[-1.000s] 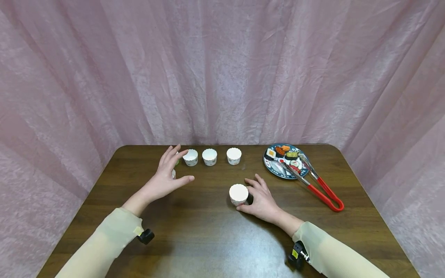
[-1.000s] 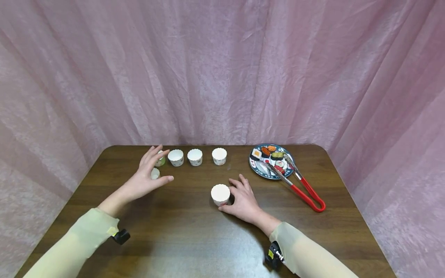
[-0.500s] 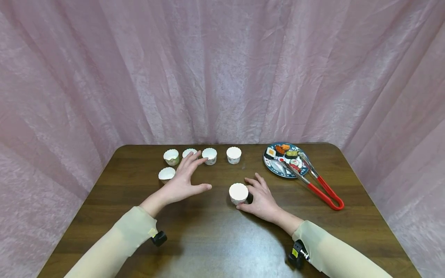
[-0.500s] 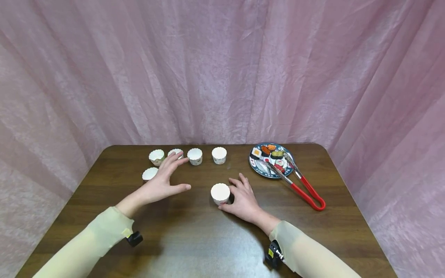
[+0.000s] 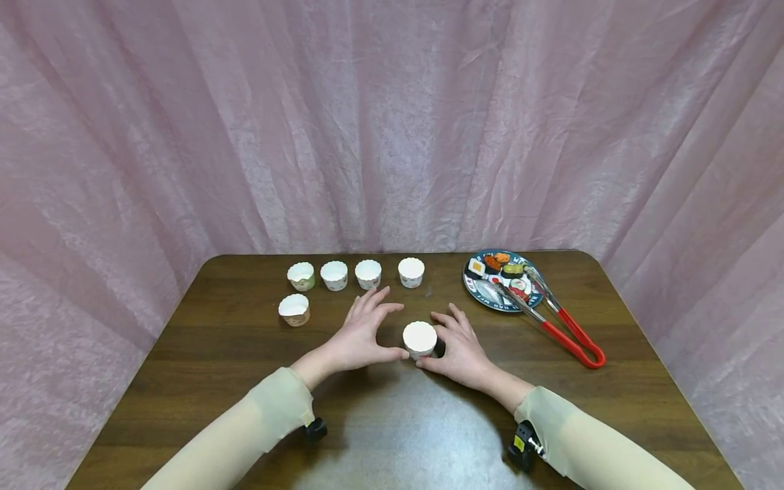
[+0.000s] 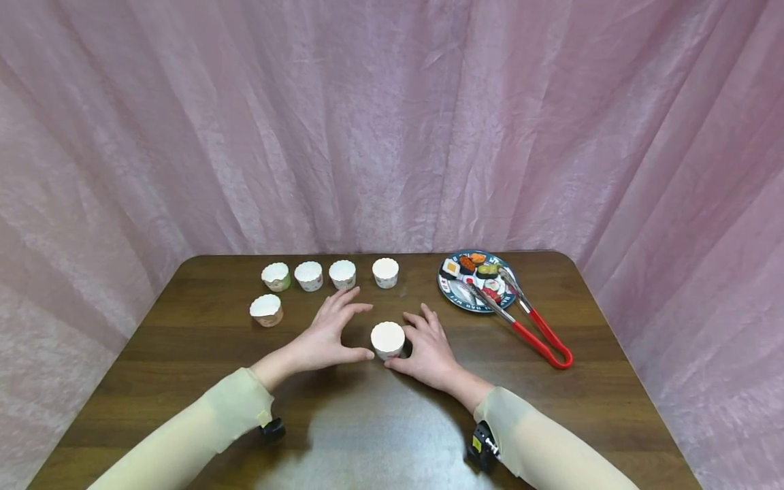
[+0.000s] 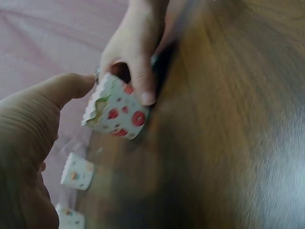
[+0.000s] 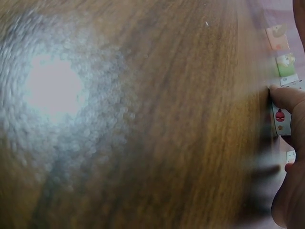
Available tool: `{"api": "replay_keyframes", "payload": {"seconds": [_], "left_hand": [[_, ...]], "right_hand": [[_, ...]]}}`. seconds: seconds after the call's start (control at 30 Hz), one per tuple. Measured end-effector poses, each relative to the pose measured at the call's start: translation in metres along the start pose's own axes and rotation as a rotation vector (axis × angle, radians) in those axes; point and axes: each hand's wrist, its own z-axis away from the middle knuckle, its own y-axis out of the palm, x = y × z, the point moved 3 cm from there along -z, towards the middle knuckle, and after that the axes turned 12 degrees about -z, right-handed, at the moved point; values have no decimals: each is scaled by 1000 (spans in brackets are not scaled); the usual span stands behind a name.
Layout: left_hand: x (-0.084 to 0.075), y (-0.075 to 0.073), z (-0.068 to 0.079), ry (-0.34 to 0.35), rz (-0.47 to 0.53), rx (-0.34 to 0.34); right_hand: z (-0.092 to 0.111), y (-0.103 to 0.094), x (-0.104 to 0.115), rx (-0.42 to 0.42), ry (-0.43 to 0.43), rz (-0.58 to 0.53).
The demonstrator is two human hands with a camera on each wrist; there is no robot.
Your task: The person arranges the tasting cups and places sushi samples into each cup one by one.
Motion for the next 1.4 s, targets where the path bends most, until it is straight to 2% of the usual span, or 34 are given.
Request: {"api": "replay_keyframes", "payload": {"seconds": [0.17,0.43,0.73,1.17,1.4], "left_hand": [[-9,14,-6,-11,1,23],[-16,27,-12,-33,-44,8],[-16,33,-14,-44,-8,-3],[-17,35,-16,-22,25,-14],[-18,34,-15,-32,39,-3]], "right_hand": [[-1,0,0,11,14,3],[0,0,0,22,18,15],[0,0,0,21,25,16],[1,-1,2,24,34,6],[1,0,1,18,26,6]]}}
